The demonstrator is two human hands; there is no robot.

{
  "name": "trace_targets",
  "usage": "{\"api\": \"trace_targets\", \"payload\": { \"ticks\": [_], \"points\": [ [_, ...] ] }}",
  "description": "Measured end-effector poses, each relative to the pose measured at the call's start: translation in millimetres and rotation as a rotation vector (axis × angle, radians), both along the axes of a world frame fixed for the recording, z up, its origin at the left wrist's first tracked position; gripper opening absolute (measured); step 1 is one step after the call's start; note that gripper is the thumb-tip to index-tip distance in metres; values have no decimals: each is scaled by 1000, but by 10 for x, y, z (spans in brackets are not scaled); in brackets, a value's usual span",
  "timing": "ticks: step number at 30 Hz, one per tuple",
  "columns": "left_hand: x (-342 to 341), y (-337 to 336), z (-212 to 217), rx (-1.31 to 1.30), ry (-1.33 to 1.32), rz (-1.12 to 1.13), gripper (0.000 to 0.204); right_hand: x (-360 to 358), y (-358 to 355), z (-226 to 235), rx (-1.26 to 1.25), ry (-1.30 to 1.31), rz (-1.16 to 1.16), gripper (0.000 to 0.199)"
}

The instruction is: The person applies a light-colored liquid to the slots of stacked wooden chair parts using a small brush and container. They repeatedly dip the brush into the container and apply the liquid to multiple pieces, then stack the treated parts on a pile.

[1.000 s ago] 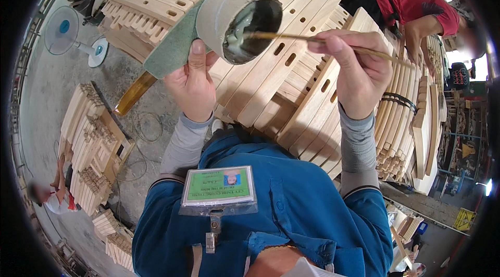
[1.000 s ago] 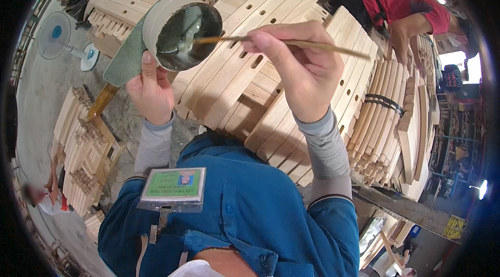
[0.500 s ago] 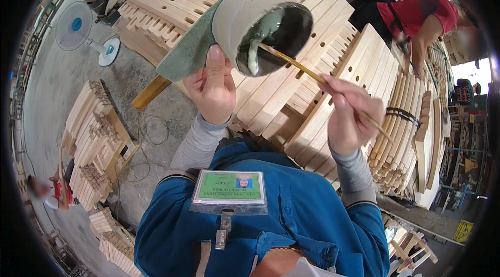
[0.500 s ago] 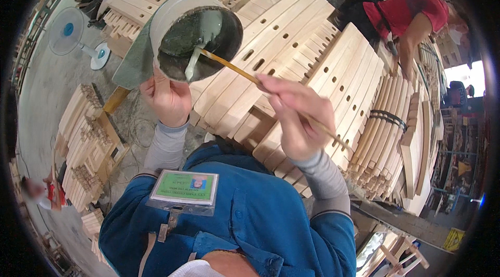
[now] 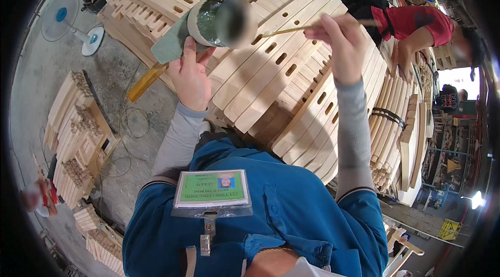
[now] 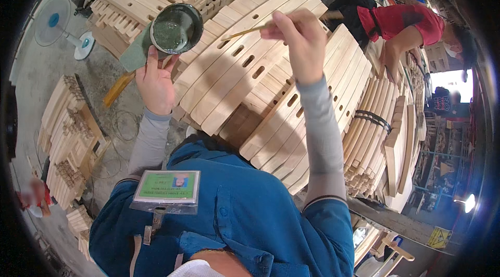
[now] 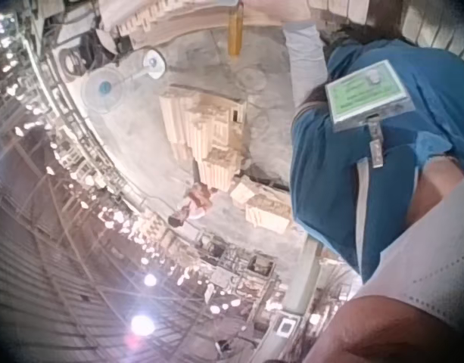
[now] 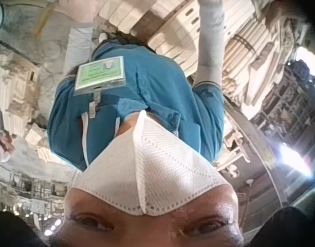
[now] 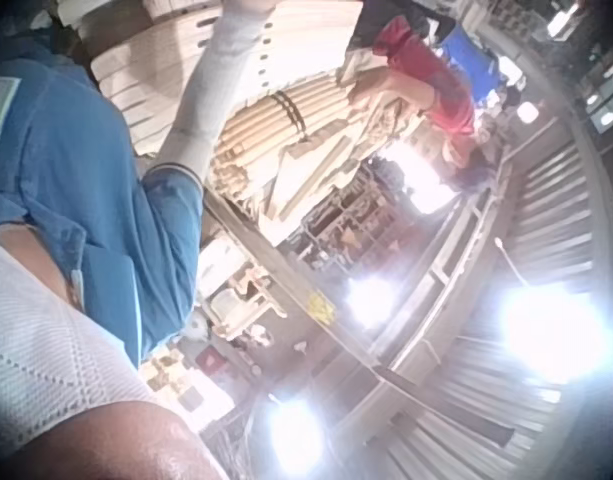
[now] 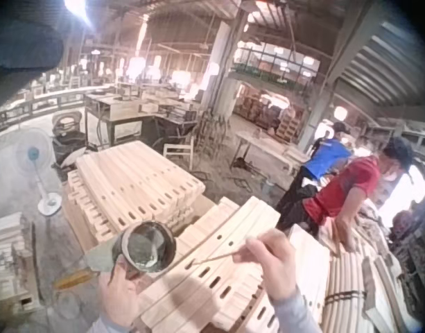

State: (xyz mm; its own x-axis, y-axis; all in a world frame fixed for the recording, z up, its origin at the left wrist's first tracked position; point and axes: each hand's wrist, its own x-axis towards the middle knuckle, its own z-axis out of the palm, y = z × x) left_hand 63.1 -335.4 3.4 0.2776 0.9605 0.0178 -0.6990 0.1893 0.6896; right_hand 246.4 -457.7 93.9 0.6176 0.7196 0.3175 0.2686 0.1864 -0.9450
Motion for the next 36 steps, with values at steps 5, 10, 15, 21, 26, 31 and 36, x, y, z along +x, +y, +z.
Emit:
{"api": "trace_targets", "payload": {
  "ticks": [5,10,15,21,26,31,36],
  "points": [
    [-126,86,-357,-182,-120,-201,18,318,467,-243,-234,-55,167,18],
    [-138,70,-345,-234,-121,-190,16,270,724,-568,-354,-156,298,20],
    [-152,77,-397,-237,-128,-164,15,112,691,-406,-335,-710,216,20],
    [-119,46,-351,-210,-119,-194,18,284,657,-385,-473,-621,289,11],
    [-137,75,-406,-198,-110,-186,18,97,682,-376,-426,-617,320,12],
    [-131,55,-370,-196,-82,-195,17,266,693,-340,-511,-388,242,13],
    [-113,53,-220,-127,-22,-211,23,349,363,-120,-174,-201,196,11]
  ]
}}
